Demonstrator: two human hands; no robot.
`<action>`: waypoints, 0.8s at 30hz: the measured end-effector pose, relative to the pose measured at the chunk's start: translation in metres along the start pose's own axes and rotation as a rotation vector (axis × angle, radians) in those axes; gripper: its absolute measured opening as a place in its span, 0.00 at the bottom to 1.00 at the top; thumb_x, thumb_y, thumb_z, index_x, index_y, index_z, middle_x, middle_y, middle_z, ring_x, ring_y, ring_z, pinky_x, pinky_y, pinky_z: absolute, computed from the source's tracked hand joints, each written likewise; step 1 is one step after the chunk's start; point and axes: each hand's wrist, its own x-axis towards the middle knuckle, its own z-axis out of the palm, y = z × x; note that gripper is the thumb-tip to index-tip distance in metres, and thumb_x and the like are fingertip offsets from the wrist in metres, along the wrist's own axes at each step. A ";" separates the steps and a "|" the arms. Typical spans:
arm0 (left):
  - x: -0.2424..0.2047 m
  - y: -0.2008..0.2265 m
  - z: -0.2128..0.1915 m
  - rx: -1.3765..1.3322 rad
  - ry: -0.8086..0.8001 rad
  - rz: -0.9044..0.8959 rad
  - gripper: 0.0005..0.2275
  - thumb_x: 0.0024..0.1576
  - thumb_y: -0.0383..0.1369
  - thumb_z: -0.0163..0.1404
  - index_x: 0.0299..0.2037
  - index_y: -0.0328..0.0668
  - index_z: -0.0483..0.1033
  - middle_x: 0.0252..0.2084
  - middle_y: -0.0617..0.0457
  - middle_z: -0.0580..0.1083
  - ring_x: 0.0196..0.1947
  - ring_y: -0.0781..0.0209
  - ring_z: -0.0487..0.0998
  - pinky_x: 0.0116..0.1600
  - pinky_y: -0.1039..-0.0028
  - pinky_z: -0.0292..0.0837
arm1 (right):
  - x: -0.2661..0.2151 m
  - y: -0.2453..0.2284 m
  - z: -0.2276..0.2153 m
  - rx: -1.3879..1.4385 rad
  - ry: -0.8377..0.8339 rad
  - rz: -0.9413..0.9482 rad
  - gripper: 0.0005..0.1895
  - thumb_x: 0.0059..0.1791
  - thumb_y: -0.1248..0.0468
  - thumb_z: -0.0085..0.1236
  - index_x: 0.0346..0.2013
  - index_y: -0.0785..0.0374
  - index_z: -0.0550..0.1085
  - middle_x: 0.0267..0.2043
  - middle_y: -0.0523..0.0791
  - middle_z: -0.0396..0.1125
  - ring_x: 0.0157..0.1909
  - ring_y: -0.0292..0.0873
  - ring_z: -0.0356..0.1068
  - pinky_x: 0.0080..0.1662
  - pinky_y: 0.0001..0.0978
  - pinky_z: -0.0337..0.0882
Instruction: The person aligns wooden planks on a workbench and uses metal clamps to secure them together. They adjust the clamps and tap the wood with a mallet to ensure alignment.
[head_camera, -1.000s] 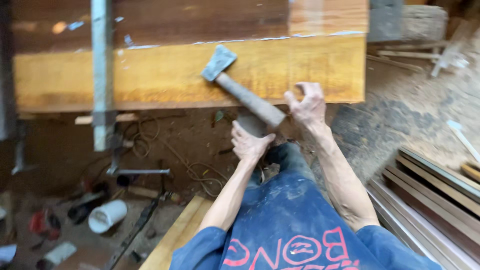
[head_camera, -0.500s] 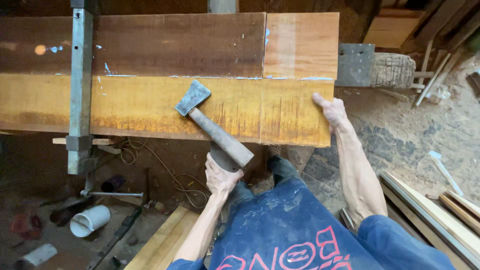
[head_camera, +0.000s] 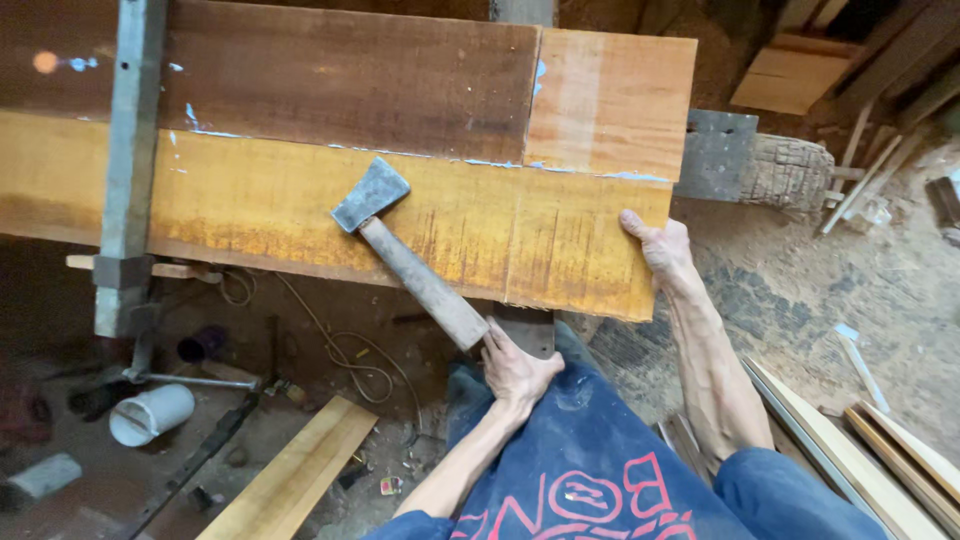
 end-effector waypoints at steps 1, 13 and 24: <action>-0.007 0.004 0.010 -0.010 -0.036 -0.039 0.59 0.34 0.47 0.68 0.72 0.29 0.41 0.69 0.32 0.57 0.64 0.31 0.63 0.67 0.54 0.61 | -0.002 0.003 -0.005 -0.020 0.000 0.001 0.19 0.50 0.58 0.67 0.49 0.68 0.80 0.44 0.47 0.77 0.41 0.38 0.74 0.43 0.34 0.74; -0.007 -0.002 0.005 -0.011 -0.069 -0.007 0.61 0.35 0.50 0.70 0.72 0.28 0.40 0.71 0.32 0.52 0.69 0.32 0.57 0.71 0.57 0.56 | 0.006 0.014 0.003 0.143 -0.082 -0.045 0.18 0.50 0.60 0.65 0.50 0.67 0.78 0.47 0.46 0.76 0.44 0.38 0.75 0.46 0.34 0.75; -0.002 -0.036 -0.077 0.167 -0.209 0.034 0.20 0.53 0.49 0.52 0.53 0.51 0.78 0.45 0.39 0.80 0.47 0.39 0.82 0.55 0.57 0.76 | -0.017 0.012 0.015 -0.323 0.377 -0.273 0.31 0.45 0.52 0.73 0.51 0.71 0.70 0.50 0.53 0.69 0.50 0.49 0.69 0.53 0.44 0.69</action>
